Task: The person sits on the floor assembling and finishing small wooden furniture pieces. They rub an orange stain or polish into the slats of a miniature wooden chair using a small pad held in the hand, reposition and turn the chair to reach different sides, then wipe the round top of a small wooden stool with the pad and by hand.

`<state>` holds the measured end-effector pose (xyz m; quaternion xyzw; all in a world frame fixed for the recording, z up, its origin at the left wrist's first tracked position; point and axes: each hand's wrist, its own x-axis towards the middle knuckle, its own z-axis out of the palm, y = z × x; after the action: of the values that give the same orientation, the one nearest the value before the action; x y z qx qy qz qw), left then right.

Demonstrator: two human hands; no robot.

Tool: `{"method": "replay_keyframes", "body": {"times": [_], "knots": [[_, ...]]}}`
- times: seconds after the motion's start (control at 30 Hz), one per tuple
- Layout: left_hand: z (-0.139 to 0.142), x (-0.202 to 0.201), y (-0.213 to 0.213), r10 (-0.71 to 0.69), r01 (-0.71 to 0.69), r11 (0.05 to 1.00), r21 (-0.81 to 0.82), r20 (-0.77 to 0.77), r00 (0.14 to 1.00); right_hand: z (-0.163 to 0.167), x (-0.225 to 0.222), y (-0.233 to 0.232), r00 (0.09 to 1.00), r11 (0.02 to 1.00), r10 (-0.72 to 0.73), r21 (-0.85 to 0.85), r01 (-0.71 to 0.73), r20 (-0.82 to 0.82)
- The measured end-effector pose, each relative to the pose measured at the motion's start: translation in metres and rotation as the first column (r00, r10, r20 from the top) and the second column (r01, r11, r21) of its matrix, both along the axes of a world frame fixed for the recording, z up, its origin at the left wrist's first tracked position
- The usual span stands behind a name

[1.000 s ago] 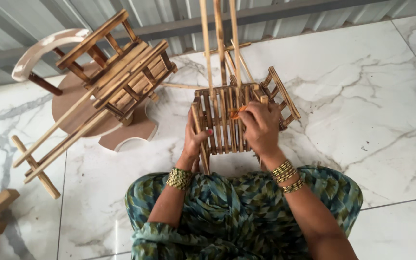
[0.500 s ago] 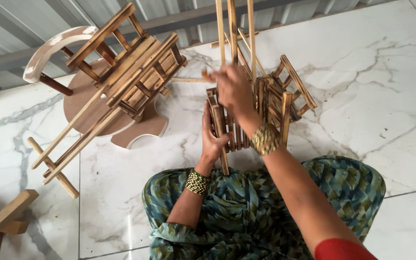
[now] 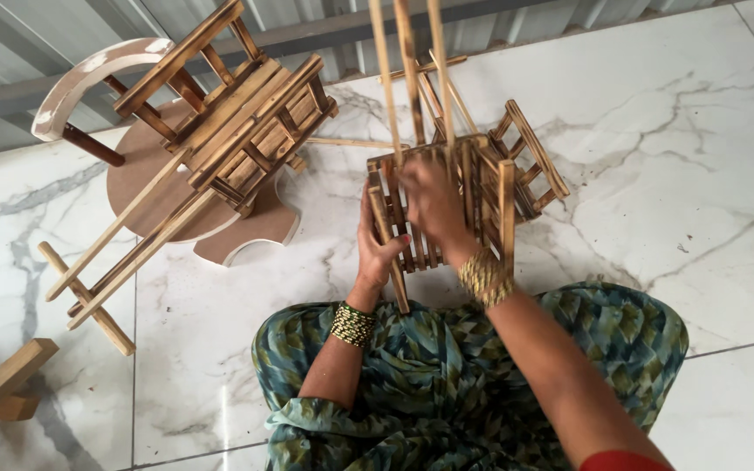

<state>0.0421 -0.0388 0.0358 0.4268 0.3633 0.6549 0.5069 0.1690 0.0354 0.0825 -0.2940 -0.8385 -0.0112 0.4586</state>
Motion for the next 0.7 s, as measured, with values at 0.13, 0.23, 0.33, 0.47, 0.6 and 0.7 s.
{"method": "replay_keyframes", "body": {"times": [0.13, 0.23, 0.33, 0.47, 0.6, 0.7], "knots": [[-0.002, -0.003, 0.001, 0.015, -0.015, 1.0, 0.02, 0.02, 1.0, -0.026, 0.011, -0.006, 0.999, 0.997, 0.05, -0.049, -0.051, -0.002], [0.003, -0.004, -0.002, 0.001, -0.002, 0.998, 0.058, 0.018, 1.0, -0.011, 0.012, 0.03, 0.973, 0.967, -0.23, -0.119, 0.226, -0.019], [0.011, -0.005, -0.001, -0.015, 0.015, 1.0, 0.019, 0.001, 1.0, -0.003, 0.003, 0.04, 0.955, 0.958, -0.282, 0.02, 0.285, -0.092], [0.016, -0.012, -0.002, -0.018, 0.021, 0.999, -0.049, 0.069, 0.997, -0.021, -0.006, -0.009, 0.994, 0.995, -0.087, -0.056, 0.083, -0.066], [0.013, -0.019, 0.008, 0.039, -0.041, 0.991, 0.126, 0.019, 0.999, -0.036, -0.002, -0.051, 1.0, 0.964, -0.011, -0.266, 0.014, 0.011], [0.008, -0.017, 0.008, 0.02, -0.021, 0.993, 0.113, 0.006, 1.0, -0.021, -0.008, -0.033, 0.997, 0.994, 0.049, -0.097, -0.055, -0.066]]}}
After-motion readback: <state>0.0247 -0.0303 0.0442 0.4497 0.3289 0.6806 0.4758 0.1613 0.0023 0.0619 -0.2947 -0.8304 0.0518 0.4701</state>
